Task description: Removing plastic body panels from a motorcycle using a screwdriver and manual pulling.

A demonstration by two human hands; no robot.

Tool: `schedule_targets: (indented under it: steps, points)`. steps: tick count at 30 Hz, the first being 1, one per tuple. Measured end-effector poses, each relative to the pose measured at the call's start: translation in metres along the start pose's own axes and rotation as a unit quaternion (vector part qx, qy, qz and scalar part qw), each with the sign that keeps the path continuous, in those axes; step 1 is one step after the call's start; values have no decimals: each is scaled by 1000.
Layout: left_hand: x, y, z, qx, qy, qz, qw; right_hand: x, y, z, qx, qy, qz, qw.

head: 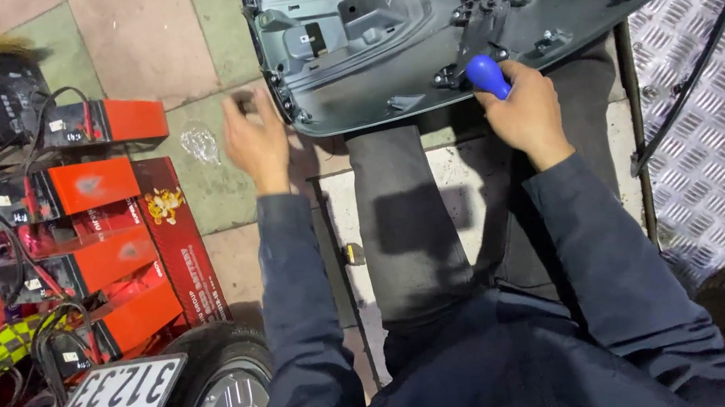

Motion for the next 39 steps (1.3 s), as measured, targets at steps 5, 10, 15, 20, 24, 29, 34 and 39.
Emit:
schedule_targets:
  steps: [5, 10, 15, 20, 24, 29, 34, 39]
  points:
    - [-11, -41, 44, 156, 8, -101, 983, 15, 18, 22, 5, -43, -17, 999]
    - [-22, -49, 94, 255, 130, -147, 947, 5, -13, 1, 14, -83, 14, 996]
    - [-4, -38, 81, 262, 146, -199, 933, 17, -55, -24, 21, -127, -79, 989]
    - [0, -34, 71, 217, 135, -161, 953, 38, -48, -5, -16, -191, -52, 980]
    - [-15, -41, 95, 226, 155, -154, 949, 37, -42, 0, -39, -200, -32, 979]
    - [-10, -41, 97, 249, 183, -166, 936, 36, -31, 13, -48, -203, -7, 978]
    - [14, -32, 72, 233, 223, -125, 938, 30, -28, 19, -32, -188, -3, 982]
    - [15, -32, 69, 208, 225, -62, 950, 21, -29, 17, -54, -182, -7, 982]
Point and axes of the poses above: each hand's wrist, its own y-axis towards the middle knuckle, its own x-axis out of the palm, z = x × y, the point moved 10 cm from there along y, towards the middle knuckle, and after that the axes turned 13 degrees about -z, right-handed, at the moved point
